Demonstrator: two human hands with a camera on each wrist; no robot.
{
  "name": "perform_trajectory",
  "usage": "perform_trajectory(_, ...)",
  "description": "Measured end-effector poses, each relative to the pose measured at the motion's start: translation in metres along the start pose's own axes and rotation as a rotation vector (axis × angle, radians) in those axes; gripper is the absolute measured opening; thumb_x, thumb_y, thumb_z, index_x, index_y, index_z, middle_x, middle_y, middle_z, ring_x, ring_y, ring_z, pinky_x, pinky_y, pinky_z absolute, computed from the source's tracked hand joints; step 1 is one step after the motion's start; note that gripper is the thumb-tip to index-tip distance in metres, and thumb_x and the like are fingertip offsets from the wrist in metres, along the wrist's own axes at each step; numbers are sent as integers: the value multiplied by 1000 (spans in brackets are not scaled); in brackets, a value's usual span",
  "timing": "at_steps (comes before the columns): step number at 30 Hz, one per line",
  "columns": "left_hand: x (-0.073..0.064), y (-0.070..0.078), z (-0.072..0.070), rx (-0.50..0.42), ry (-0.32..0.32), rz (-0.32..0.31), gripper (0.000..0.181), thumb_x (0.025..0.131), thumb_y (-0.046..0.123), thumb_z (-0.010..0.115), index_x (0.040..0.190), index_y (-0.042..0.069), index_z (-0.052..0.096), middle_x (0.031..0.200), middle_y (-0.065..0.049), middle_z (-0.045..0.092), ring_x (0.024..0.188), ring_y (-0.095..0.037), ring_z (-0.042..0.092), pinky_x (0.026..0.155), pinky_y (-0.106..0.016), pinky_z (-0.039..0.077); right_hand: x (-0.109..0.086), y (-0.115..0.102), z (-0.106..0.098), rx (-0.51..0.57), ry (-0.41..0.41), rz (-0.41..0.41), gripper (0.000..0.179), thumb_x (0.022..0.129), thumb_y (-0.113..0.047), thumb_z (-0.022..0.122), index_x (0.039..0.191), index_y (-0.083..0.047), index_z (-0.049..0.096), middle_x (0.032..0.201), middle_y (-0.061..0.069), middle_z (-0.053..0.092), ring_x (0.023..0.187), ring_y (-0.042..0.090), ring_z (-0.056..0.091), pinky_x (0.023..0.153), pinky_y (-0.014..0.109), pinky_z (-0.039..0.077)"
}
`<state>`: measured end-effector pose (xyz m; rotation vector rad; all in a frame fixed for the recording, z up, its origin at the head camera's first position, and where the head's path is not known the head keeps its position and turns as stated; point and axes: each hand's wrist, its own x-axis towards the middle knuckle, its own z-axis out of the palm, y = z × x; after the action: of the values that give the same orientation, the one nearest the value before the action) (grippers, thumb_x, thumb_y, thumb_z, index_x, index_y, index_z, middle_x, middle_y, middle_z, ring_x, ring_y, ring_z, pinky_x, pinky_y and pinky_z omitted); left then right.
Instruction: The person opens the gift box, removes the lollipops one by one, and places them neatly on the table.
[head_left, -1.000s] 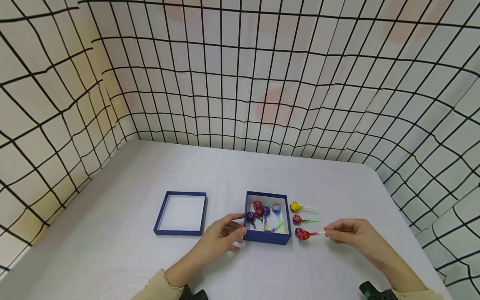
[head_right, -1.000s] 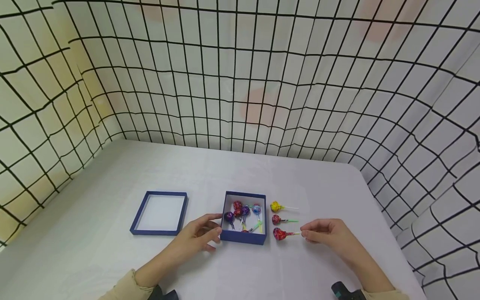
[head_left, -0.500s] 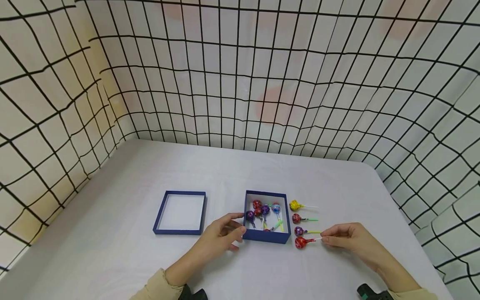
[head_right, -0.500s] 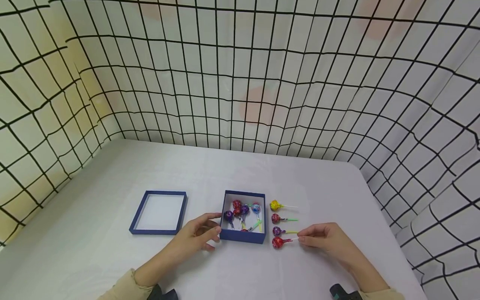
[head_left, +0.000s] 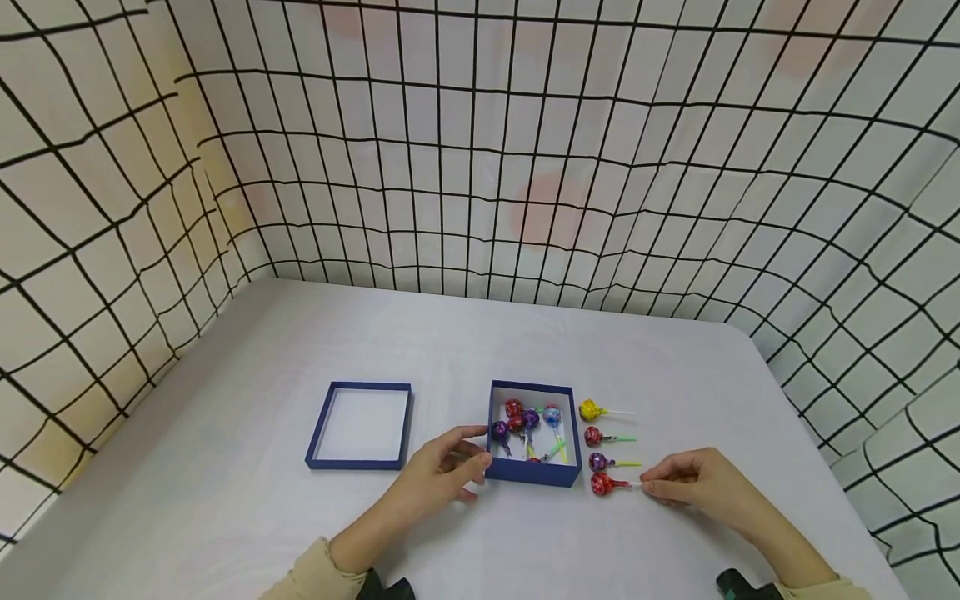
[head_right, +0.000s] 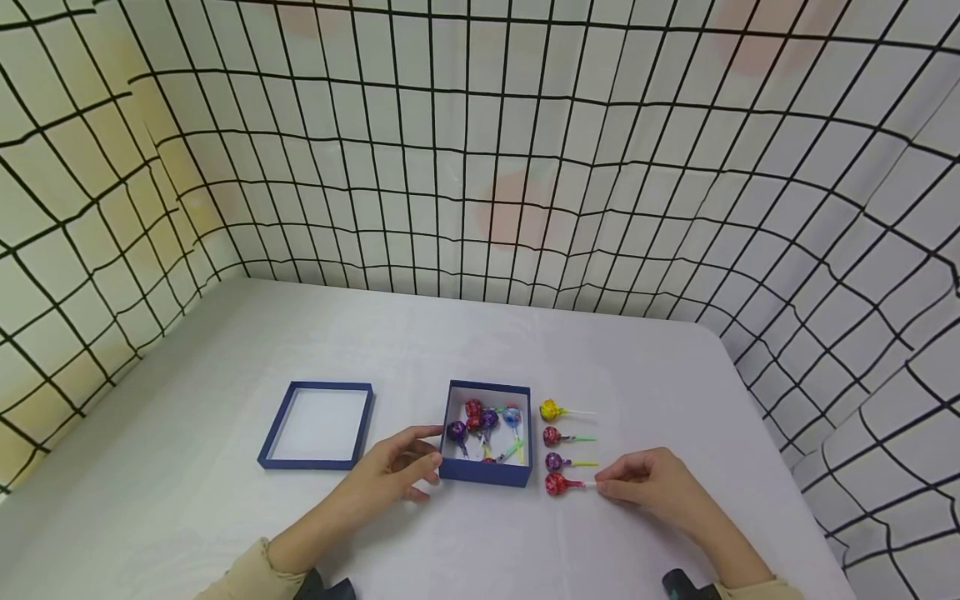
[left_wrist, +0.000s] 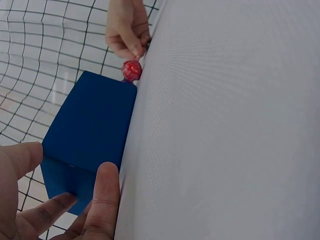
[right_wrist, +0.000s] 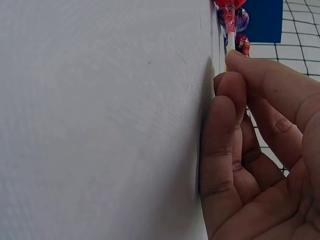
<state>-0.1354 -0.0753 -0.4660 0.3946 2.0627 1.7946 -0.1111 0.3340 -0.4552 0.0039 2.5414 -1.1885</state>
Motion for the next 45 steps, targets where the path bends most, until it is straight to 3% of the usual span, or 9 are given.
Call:
perform_trajectory(30,0,1,1,-1,0,9,51,108,26,68,153,5,56,123,-19,71,94,-22,73,74,-33,69,-2,-6,-6,-3,-41,-3,26,97,-22,81,113,-1,79,94,5,78,74,10,64,61,23,57)
perform_trajectory(45,0,1,0,4,-1,19,51,108,25,68,152,4,56,122,-19,71,94,-21,73,73,-32,69,2,-58,-12,-29,-46,-110,27,99,-22,79,111,1,78,93,11,79,76,18,70,69,28,65)
